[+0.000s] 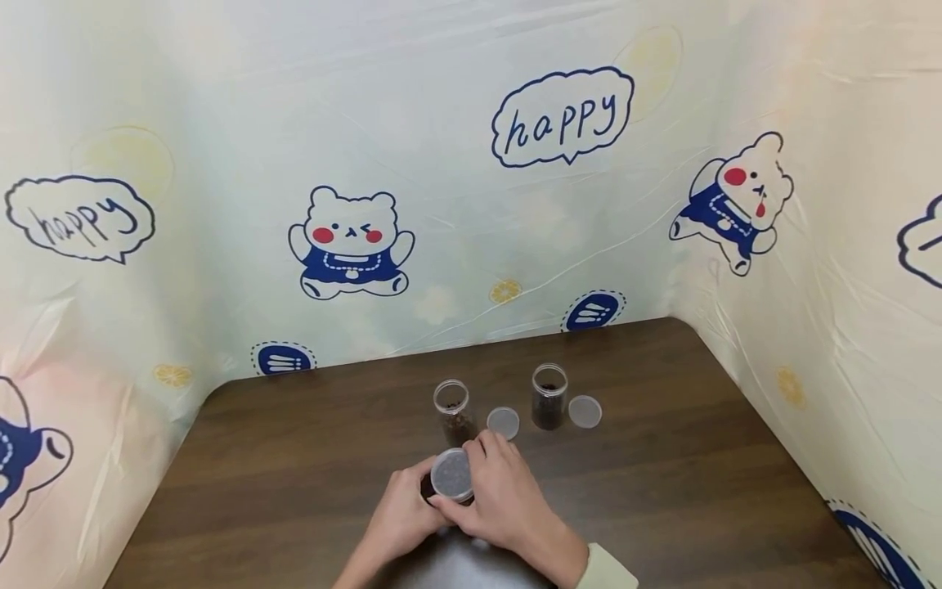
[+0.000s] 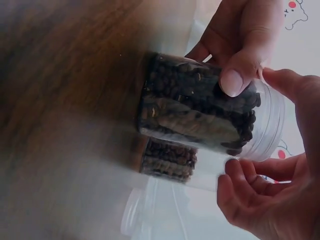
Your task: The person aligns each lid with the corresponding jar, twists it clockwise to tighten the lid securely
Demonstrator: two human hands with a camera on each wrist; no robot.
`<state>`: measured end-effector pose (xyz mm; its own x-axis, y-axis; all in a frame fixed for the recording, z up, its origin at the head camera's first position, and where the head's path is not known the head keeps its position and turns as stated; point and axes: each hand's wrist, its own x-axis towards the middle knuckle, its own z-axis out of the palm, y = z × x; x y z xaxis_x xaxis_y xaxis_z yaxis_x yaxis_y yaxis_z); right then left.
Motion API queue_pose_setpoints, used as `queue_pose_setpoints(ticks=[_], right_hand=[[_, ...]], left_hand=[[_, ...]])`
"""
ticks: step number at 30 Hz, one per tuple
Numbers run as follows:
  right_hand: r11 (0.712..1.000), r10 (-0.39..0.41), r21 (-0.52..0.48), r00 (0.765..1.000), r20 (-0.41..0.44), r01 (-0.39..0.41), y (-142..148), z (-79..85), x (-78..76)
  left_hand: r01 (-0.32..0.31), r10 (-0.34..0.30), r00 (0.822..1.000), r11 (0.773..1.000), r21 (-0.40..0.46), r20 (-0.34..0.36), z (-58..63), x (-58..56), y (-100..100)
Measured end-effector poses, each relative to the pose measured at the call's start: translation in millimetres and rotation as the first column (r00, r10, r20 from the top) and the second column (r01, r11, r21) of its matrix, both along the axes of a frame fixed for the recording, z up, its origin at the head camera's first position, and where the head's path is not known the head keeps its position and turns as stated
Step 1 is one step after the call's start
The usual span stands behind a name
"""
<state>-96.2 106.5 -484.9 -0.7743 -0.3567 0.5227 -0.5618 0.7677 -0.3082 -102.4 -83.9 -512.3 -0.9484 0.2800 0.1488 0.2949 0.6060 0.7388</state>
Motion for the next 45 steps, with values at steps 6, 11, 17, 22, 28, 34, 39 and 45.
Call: queue_pose_setpoints(ticks=[6,11,17,22,28,34,39,45], right_hand=[[0.986,0.059,-0.165,0.971,0.230,-0.021,6,-4.3,4.5],[0.968,0.100,-0.250,0.930,0.354,-0.009,10,-7.1,7.4],[0.956,0.133,-0.293,0.919,0.372,-0.019,13,-9.7,7.8],[0.948,0.158,-0.318,0.911,0.380,-0.032,15,-11.2,7.5],[0.930,0.191,-0.365,0.901,0.390,-0.039,17,-11.7,8.3],[0.914,0.220,-0.400,0.906,0.362,-0.062,16,-11.4,7.7],[0.928,0.198,-0.366,0.928,0.316,-0.073,12,-9.8,5.0],[0.934,0.192,-0.349,0.934,0.302,-0.080,5,-7.7,1.7]], left_hand=[[0.051,-0.056,0.994,0.997,0.059,0.097,-1.0,0.7,-4],[0.076,-0.087,0.990,0.992,0.098,0.112,-2.9,1.0,-7],[0.088,-0.104,0.987,0.988,0.130,0.125,-3.9,0.3,-8],[0.108,-0.132,0.980,0.981,0.158,0.149,-3.3,-0.5,-8],[0.116,-0.150,0.972,0.975,0.188,0.182,-3.8,-0.8,-10],[0.122,-0.151,0.978,0.973,0.196,0.140,-3.8,-0.5,-11],[0.114,-0.131,0.986,0.980,0.166,0.099,-1.9,-1.6,-14],[0.079,-0.103,0.986,0.980,0.182,0.127,1.8,-1.0,-21]])
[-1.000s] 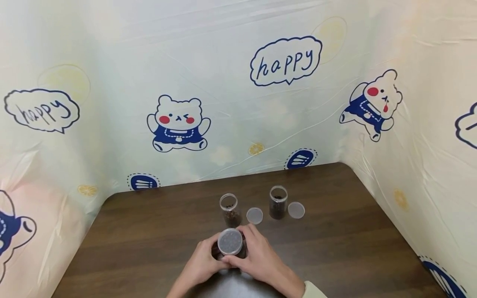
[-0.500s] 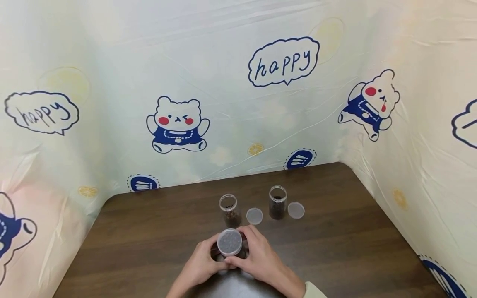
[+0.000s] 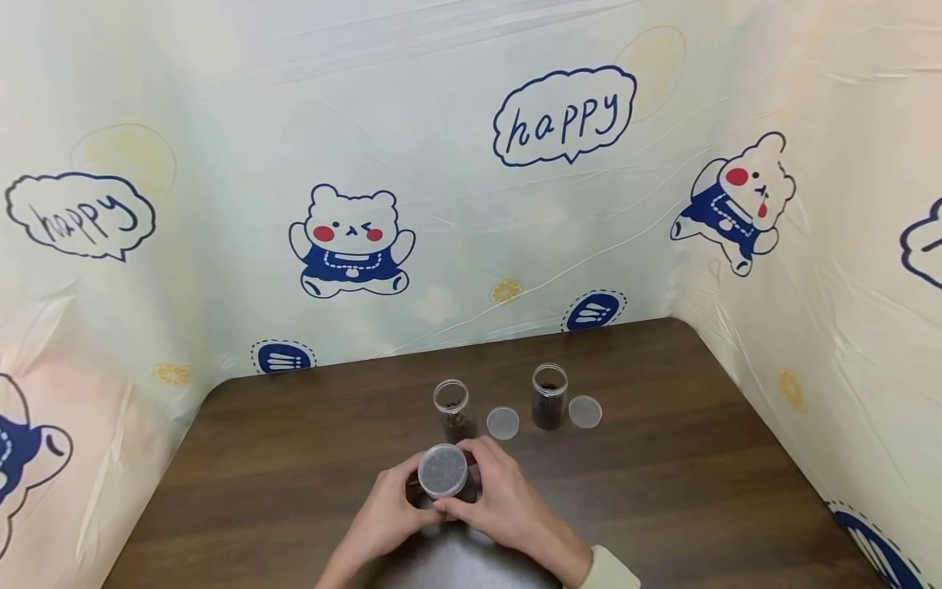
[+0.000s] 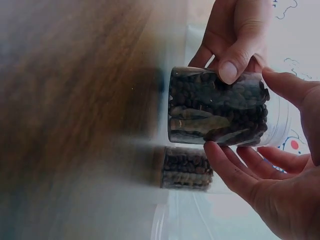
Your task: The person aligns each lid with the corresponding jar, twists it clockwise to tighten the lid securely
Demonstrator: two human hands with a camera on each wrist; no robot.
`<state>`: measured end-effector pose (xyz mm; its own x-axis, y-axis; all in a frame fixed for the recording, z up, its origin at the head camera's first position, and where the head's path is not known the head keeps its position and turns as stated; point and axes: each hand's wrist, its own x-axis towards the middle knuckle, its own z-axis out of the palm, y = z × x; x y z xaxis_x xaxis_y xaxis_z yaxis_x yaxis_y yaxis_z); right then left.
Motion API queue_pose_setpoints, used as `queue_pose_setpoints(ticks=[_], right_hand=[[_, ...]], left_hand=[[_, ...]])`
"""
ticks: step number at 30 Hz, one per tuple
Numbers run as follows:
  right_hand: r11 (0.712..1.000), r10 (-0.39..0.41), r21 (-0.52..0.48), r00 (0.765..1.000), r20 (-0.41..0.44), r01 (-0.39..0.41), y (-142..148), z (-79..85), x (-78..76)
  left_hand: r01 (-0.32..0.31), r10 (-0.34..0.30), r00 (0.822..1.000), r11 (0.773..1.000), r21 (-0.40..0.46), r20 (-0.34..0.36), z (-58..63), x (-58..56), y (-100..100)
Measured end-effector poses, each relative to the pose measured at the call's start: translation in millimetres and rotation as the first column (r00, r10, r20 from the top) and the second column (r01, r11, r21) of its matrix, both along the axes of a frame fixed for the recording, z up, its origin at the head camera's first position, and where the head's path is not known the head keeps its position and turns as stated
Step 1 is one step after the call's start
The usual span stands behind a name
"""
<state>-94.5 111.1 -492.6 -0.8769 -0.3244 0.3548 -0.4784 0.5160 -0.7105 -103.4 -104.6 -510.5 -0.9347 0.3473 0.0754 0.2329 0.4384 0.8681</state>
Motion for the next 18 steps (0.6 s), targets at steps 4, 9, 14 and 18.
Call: queue_pose_setpoints(ticks=[4,9,14,18], right_hand=[[1.000,0.014,-0.005,1.000,-0.002,-0.014,-5,0.9,-3.4],[0.998,0.050,-0.033,0.998,0.030,-0.049,-15,4.6,-10.4],[0.997,0.075,-0.028,0.996,0.041,-0.074,-30,8.8,-18.3],[0.996,0.086,-0.017,0.996,0.021,-0.085,-44,12.7,-24.7]], left_hand=[[-0.034,0.034,0.999,0.999,0.001,0.006,2.0,0.0,-4],[-0.090,0.090,0.996,0.996,-0.011,-0.001,5.6,-1.1,-12],[-0.156,0.156,0.988,0.987,-0.036,-0.013,11.6,-5.2,-27],[-0.219,0.218,0.975,0.974,-0.052,-0.029,15.4,-8.4,-40]])
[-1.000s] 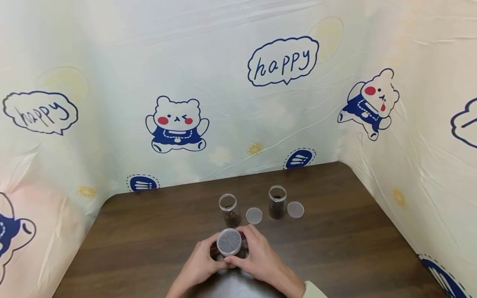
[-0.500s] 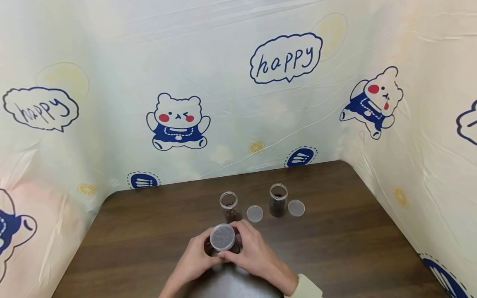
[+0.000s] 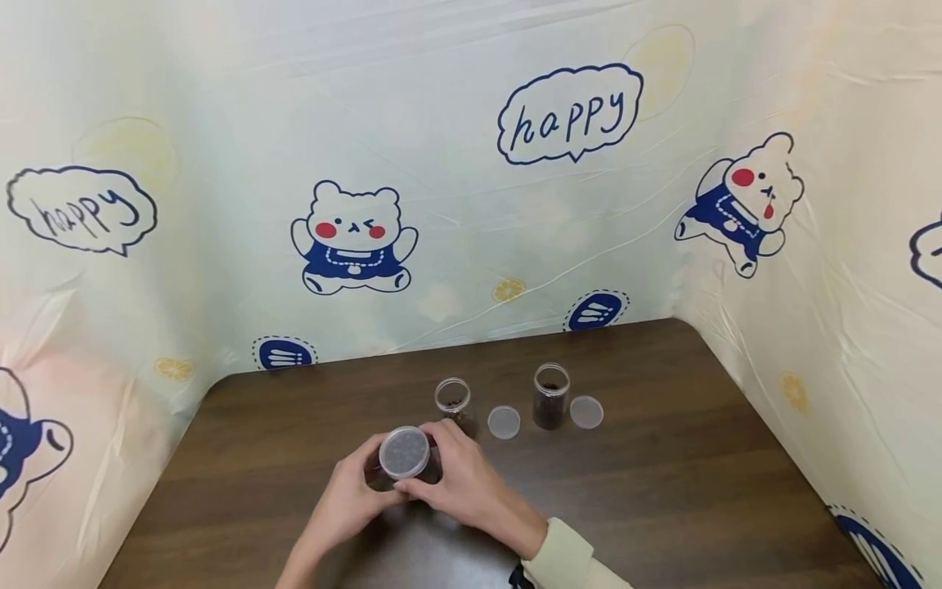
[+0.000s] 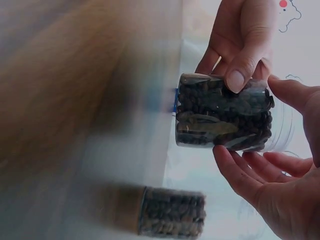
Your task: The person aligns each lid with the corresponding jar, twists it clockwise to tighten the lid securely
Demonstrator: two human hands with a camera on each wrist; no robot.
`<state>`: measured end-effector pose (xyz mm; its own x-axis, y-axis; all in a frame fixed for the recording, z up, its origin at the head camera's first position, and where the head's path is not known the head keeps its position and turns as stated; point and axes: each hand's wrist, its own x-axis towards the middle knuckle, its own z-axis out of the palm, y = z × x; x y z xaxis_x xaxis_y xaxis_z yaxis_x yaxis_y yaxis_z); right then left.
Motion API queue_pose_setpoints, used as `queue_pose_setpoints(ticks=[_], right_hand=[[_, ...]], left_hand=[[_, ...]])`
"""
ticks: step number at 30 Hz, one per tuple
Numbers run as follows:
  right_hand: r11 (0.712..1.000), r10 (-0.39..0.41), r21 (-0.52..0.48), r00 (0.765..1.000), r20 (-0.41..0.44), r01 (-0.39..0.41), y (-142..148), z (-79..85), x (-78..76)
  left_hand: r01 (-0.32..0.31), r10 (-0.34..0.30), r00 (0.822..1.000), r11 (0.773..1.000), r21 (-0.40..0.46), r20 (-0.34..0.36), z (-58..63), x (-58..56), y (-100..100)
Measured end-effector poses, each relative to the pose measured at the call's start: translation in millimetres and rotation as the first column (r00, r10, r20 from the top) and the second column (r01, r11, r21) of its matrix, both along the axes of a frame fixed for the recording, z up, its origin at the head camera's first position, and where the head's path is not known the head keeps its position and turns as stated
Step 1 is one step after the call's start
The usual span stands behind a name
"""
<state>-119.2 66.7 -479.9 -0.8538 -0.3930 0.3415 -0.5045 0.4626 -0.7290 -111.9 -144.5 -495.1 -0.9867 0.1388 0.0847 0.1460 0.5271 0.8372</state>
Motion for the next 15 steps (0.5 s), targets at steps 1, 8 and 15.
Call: queue_pose_setpoints(ticks=[1,8,15], right_hand=[[1.000,0.003,0.002,1.000,-0.004,-0.003,-4,1.4,-1.9],[1.000,0.013,0.008,1.000,0.016,-0.013,-27,6.9,-14.1],[1.000,-0.008,0.006,1.000,0.026,0.008,-48,0.8,-23.2]], left_hand=[[-0.014,0.014,1.000,1.000,0.000,-0.006,0.8,-1.3,-3],[-0.068,0.068,0.998,0.998,0.010,-0.012,3.5,-8.0,-23],[-0.109,0.109,0.994,0.994,0.006,0.011,0.2,-15.0,-38]])
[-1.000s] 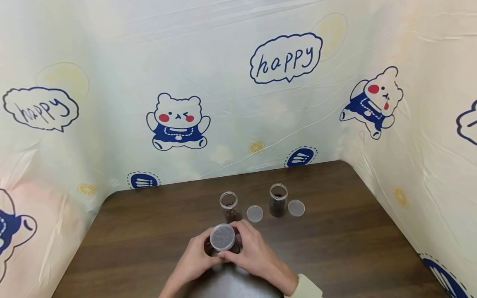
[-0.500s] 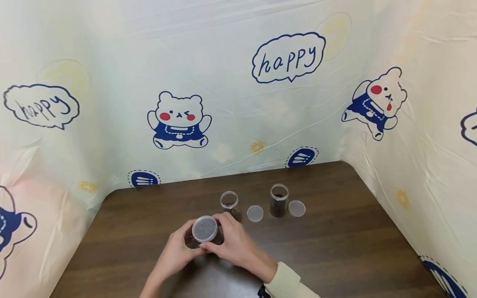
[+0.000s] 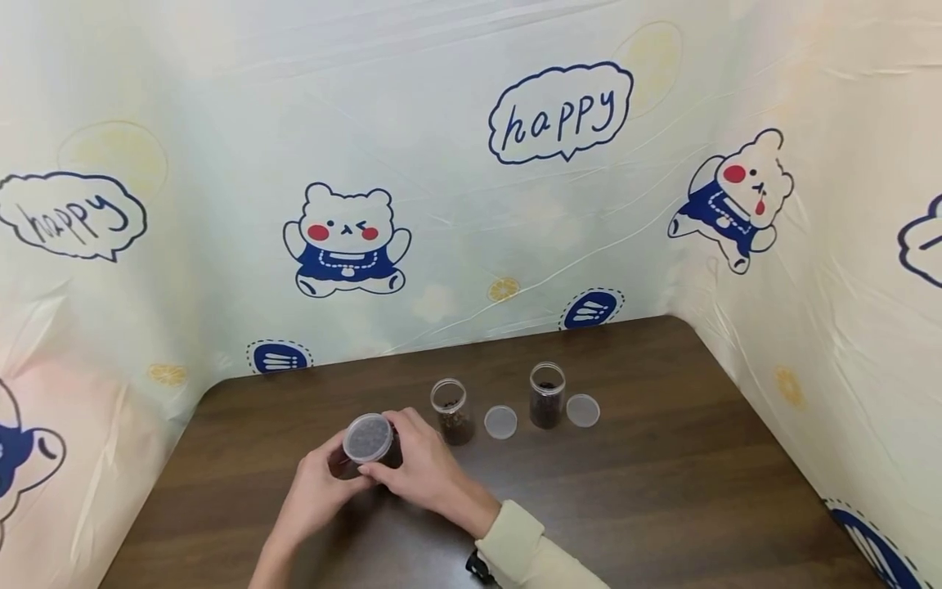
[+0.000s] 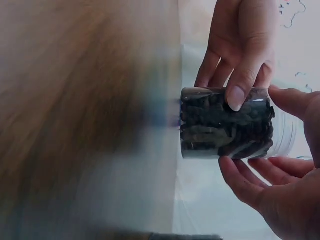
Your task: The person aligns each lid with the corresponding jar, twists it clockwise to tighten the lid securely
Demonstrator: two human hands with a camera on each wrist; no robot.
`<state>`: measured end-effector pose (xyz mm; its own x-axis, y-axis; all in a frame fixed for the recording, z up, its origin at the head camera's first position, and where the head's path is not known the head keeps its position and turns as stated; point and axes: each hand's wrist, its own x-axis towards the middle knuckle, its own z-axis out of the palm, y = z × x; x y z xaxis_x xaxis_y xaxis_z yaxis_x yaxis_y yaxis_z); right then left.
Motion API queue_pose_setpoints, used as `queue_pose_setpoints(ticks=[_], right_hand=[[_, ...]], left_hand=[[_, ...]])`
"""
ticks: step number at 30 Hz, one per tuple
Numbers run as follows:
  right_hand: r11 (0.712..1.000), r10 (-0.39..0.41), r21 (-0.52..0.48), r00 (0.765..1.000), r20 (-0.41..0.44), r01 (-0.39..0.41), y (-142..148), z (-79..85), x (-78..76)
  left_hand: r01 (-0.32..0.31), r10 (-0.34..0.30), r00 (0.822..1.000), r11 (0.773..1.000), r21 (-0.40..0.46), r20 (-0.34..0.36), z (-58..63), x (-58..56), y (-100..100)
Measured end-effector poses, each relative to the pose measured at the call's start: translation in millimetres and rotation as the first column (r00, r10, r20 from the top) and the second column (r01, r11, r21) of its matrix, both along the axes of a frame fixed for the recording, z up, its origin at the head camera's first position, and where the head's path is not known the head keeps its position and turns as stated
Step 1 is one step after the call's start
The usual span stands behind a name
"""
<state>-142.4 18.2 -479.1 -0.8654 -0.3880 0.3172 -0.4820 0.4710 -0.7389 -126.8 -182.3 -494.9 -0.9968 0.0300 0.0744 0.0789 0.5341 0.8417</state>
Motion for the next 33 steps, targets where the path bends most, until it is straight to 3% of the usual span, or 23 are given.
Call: queue_pose_setpoints(ticks=[7,16,26,33], right_hand=[[0.998,-0.013,-0.065,1.000,0.009,0.014,-18,-8.6,-19.0],[0.998,-0.012,-0.067,0.998,0.055,0.015,-38,-17.7,-36.7],[0.987,0.034,-0.160,0.990,0.137,-0.012,-45,-20.4,-42.6],[0.985,0.060,-0.171,0.985,0.163,-0.031,-43,-21.6,-45.0]], left_hand=[[-0.043,0.043,0.999,0.999,0.034,0.005,-3.8,-9.3,-11],[-0.121,0.120,0.993,0.990,0.076,0.010,-11.5,-20.3,-22],[-0.140,0.139,0.990,0.988,0.063,0.027,-16.7,-26.5,-27],[-0.137,0.134,0.990,0.988,0.073,0.036,-18.6,-28.3,-28]])
